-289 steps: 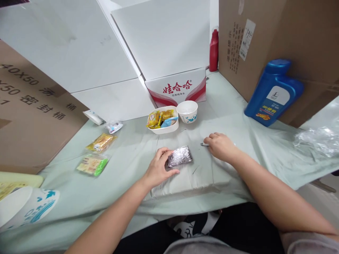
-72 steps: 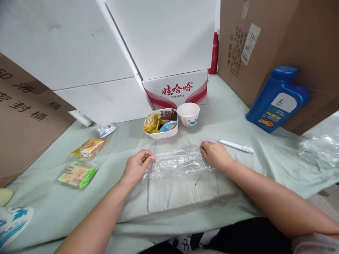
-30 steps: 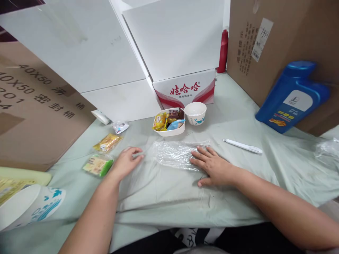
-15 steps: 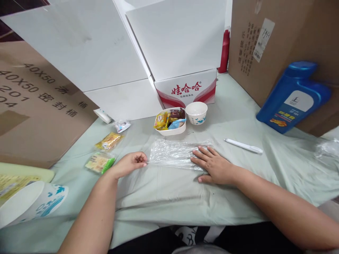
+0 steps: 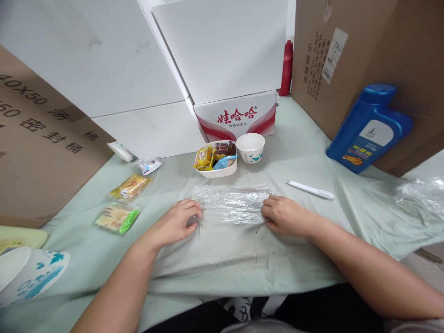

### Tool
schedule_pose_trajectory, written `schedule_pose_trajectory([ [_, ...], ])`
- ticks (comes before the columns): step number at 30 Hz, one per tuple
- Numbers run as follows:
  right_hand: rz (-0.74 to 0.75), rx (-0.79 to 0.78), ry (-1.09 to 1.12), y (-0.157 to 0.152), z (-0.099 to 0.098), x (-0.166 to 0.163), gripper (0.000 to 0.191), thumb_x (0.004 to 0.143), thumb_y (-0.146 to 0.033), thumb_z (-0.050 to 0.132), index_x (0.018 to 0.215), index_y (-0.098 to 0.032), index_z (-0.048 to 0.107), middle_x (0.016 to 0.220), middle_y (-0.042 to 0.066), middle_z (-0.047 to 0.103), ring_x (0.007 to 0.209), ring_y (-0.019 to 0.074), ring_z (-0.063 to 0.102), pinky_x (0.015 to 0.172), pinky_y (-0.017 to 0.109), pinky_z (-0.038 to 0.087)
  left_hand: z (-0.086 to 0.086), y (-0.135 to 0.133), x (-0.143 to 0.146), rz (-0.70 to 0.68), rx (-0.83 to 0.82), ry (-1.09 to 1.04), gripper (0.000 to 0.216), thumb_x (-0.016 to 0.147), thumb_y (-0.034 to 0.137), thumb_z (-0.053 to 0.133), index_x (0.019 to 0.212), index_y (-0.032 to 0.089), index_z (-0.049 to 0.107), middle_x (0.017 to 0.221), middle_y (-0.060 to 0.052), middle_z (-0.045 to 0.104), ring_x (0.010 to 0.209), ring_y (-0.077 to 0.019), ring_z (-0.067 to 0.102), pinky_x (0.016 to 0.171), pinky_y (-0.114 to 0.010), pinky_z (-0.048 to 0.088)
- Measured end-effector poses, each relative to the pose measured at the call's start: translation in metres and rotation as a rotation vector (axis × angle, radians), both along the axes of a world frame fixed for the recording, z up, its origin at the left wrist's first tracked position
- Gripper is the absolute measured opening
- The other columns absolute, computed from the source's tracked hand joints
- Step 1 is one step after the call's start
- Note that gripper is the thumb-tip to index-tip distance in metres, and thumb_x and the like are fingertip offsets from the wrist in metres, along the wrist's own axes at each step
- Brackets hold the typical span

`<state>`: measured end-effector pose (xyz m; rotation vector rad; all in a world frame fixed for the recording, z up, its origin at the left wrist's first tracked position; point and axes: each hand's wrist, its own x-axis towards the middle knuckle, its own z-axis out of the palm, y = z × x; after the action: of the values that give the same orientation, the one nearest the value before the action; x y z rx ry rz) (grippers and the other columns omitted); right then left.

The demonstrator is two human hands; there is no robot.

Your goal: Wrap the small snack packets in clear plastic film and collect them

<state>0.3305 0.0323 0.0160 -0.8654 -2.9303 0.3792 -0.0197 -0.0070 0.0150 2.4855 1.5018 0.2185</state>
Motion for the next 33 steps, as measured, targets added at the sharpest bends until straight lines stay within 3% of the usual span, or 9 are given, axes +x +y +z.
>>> schedule_pose_trajectory([
  [6,-0.02,0.038,-0.011,0.004,0.003,0.011,0.018,0.076,-0.006,0.046,0.075,-0.02,0.058,0.08,0.007,0.06,0.082,0.021,0.054,0.073,0.033,0.043,-0.001,0.005,-0.009,0.038,0.006,-0.046,0.018,0.069,0.005,0.046,0.069,0.021,0.056,0.098,-0.005,0.065,0.097,-0.0223,0.058,0.088,-0.038,0.045],
  [8,0.007,-0.015,0.044,0.004,0.009,0.013,0.019,0.072,-0.005,0.046,0.073,-0.021,0.057,0.08,0.006,0.06,0.084,0.0211,0.055,0.075,0.033,0.043,0.001,0.003,-0.009,0.035,-0.045,-0.153,0.016,0.069,0.007,0.046,0.071,0.021,0.054,0.094,-0.004,0.065,0.093,-0.0206,0.058,0.084,-0.034,0.046],
  [11,0.007,-0.135,0.078,0.003,0.018,0.02,0.02,0.069,-0.005,0.047,0.075,-0.021,0.057,0.079,0.004,0.062,0.081,0.0195,0.057,0.072,0.031,0.042,0.004,0.0,-0.011,0.142,-0.183,-0.252,0.009,0.076,0.016,0.046,0.077,0.021,0.053,0.082,0.0,0.063,0.078,-0.0166,0.058,0.067,-0.027,0.045],
  [15,-0.166,-0.285,0.08,0.008,0.02,0.028,0.015,0.077,-0.013,0.047,0.084,-0.022,0.057,0.074,0.0,0.065,0.064,0.0155,0.057,0.06,0.027,0.039,0.001,0.0,-0.012,0.263,-0.249,-0.288,0.007,0.084,0.027,0.044,0.084,0.023,0.049,0.071,0.004,0.06,0.068,-0.0146,0.057,0.063,-0.025,0.041],
  [20,-0.432,-0.418,0.181,0.019,0.001,0.021,0.01,0.086,-0.022,0.043,0.087,-0.023,0.052,0.064,-0.003,0.065,0.056,0.0149,0.06,0.058,0.026,0.042,-0.008,0.005,-0.009,0.36,-0.183,-0.292,0.009,0.086,0.031,0.043,0.087,0.023,0.048,0.067,0.005,0.059,0.065,-0.0155,0.058,0.064,-0.026,0.041],
  [22,-0.504,-0.379,0.2,0.021,-0.005,0.015,0.012,0.087,-0.024,0.041,0.088,-0.022,0.053,0.064,-0.002,0.065,0.055,0.0148,0.06,0.058,0.026,0.042,-0.011,0.006,-0.008,0.372,-0.18,-0.291,0.01,0.085,0.031,0.043,0.087,0.023,0.048,0.066,0.004,0.059,0.064,-0.0158,0.059,0.064,-0.027,0.042],
  [26,-0.569,-0.136,0.266,0.019,-0.008,0.004,0.015,0.087,-0.027,0.043,0.09,-0.021,0.057,0.076,0.003,0.068,0.064,0.0164,0.06,0.06,0.027,0.04,-0.014,0.007,-0.009,0.375,-0.212,-0.299,0.009,0.086,0.03,0.043,0.085,0.023,0.048,0.065,0.005,0.059,0.064,-0.0157,0.06,0.064,-0.027,0.043],
  [30,-0.553,-0.133,0.325,0.018,-0.014,-0.006,0.019,0.09,-0.028,0.04,0.097,-0.021,0.056,0.079,0.003,0.068,0.066,0.017,0.06,0.062,0.027,0.042,-0.014,0.007,-0.009,0.369,-0.201,-0.288,0.008,0.085,0.03,0.044,0.085,0.023,0.048,0.068,0.004,0.06,0.064,-0.0155,0.06,0.064,-0.027,0.043],
  [33,-0.588,-0.043,0.2,0.019,-0.023,-0.016,0.021,0.092,-0.025,0.038,0.101,-0.02,0.056,0.085,0.006,0.07,0.073,0.0193,0.063,0.066,0.028,0.042,-0.012,0.007,-0.008,0.392,-0.168,-0.264,0.007,0.082,0.028,0.046,0.083,0.023,0.049,0.069,0.003,0.06,0.065,-0.016,0.059,0.064,-0.027,0.043],
])
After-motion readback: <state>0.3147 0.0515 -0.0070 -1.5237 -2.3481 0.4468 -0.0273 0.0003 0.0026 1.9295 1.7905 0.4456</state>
